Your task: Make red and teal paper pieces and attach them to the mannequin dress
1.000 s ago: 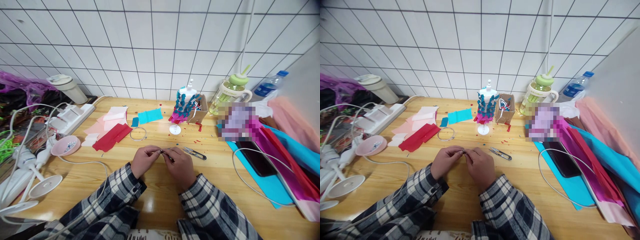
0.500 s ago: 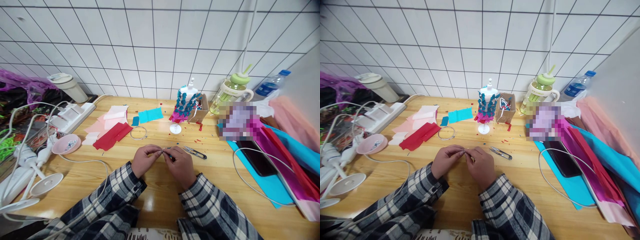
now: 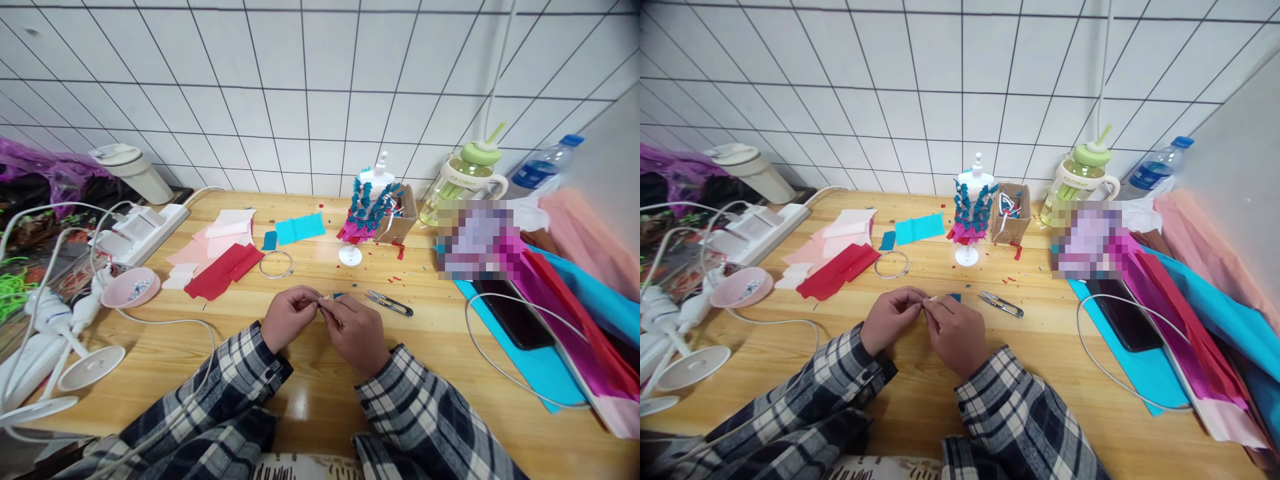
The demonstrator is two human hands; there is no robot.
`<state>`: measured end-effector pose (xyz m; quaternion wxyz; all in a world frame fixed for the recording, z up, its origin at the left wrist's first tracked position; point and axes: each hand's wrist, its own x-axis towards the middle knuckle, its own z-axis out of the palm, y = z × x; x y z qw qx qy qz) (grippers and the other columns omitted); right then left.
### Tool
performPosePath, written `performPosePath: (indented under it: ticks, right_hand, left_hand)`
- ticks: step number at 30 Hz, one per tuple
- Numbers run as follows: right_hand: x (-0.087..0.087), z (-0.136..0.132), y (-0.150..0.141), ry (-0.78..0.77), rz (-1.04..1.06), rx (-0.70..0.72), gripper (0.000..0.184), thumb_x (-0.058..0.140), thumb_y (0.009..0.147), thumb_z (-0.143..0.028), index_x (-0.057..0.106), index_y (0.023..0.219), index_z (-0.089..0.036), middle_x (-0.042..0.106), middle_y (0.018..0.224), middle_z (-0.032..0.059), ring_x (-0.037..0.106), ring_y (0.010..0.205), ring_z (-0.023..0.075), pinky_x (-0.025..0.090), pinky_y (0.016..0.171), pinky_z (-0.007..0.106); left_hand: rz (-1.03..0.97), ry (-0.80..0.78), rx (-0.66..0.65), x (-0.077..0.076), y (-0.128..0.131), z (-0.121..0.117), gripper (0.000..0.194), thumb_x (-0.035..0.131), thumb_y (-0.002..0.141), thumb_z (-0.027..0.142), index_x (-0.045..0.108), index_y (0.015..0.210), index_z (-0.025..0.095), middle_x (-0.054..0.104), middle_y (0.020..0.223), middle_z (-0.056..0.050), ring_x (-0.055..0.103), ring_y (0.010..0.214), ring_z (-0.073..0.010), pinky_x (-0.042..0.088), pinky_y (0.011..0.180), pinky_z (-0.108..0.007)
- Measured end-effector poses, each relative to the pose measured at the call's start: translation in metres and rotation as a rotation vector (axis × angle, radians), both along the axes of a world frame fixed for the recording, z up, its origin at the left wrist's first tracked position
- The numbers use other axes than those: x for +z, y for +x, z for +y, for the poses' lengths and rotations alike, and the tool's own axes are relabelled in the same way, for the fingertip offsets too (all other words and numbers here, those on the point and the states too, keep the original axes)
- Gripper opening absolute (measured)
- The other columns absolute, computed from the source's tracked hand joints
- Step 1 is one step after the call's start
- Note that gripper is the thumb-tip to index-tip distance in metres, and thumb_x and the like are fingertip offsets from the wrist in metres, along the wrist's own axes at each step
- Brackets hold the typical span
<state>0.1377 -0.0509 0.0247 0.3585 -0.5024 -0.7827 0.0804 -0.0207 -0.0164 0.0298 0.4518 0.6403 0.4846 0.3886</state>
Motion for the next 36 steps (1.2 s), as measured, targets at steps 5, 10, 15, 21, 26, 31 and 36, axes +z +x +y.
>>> performPosePath:
  ticks: [5,10,15,21,26,31,36]
  right_hand:
    - [0.0007,0.0003,0.0004,0.002,-0.025,-0.023,0.022,0.051,0.091,-0.024,0.069,0.103,-0.023,0.071,0.09,0.0043,0.064,0.08,0.0143,0.046,0.069,0.025]
    - [0.0019,0.0013,0.0015,-0.003,-0.025,-0.042,0.022,0.051,0.091,-0.025,0.069,0.103,-0.022,0.071,0.086,0.0037,0.064,0.077,0.0144,0.044,0.066,0.025]
    - [0.0001,0.0035,0.003,-0.071,0.03,-0.079,0.019,0.054,0.089,-0.026,0.071,0.099,-0.024,0.07,0.085,0.0031,0.063,0.076,0.0148,0.044,0.066,0.025]
    - [-0.0008,0.0059,0.0035,-0.139,0.106,-0.079,0.017,0.057,0.088,-0.026,0.071,0.096,-0.024,0.069,0.082,0.0013,0.062,0.072,0.0143,0.044,0.065,0.025]
    - [0.0005,0.0041,0.0027,-0.116,0.098,-0.046,0.019,0.054,0.089,-0.025,0.071,0.099,-0.022,0.07,0.086,0.0026,0.063,0.077,0.0144,0.045,0.068,0.024]
    - [0.0007,0.0008,0.0014,-0.032,-0.025,0.01,0.025,0.048,0.093,-0.025,0.068,0.106,-0.021,0.07,0.089,0.0037,0.063,0.079,0.0144,0.044,0.067,0.024]
    - [0.0016,0.0011,0.0022,-0.009,-0.067,0.019,0.026,0.046,0.094,-0.025,0.067,0.108,-0.021,0.071,0.092,0.0036,0.064,0.081,0.0138,0.044,0.069,0.024]
  left_hand:
    - [0.103,0.023,0.016,-0.0011,-0.0004,0.0014,0.017,0.054,0.071,0.02,0.071,0.073,0.017,0.075,0.081,-0.004,0.068,0.076,-0.0169,0.055,0.073,-0.027]
    - [0.125,0.032,0.034,-0.0027,0.0004,0.0012,0.019,0.054,0.071,0.02,0.073,0.075,0.018,0.076,0.081,-0.004,0.07,0.076,-0.0176,0.056,0.072,-0.027]
    - [0.106,0.014,0.037,-0.0033,0.0006,0.0003,0.014,0.059,0.073,0.024,0.072,0.073,0.017,0.075,0.078,-0.004,0.069,0.073,-0.0175,0.056,0.07,-0.027]
    - [0.023,0.01,-0.045,-0.0007,-0.0027,-0.0007,0.018,0.061,0.079,0.03,0.073,0.079,0.017,0.075,0.085,-0.006,0.069,0.081,-0.0189,0.055,0.078,-0.028]
    - [-0.033,-0.02,-0.015,-0.0021,-0.0029,-0.0003,0.02,0.066,0.076,0.033,0.072,0.075,0.015,0.074,0.083,-0.007,0.068,0.078,-0.0186,0.055,0.075,-0.028]
    - [-0.01,-0.056,0.028,-0.0036,-0.0013,0.0007,0.017,0.063,0.072,0.029,0.069,0.071,0.014,0.073,0.077,-0.006,0.068,0.072,-0.0177,0.055,0.071,-0.027]
    - [0.089,-0.022,0.037,-0.0031,-0.0012,0.0025,0.018,0.057,0.07,0.022,0.072,0.076,0.015,0.075,0.085,-0.006,0.069,0.079,-0.0183,0.055,0.076,-0.028]
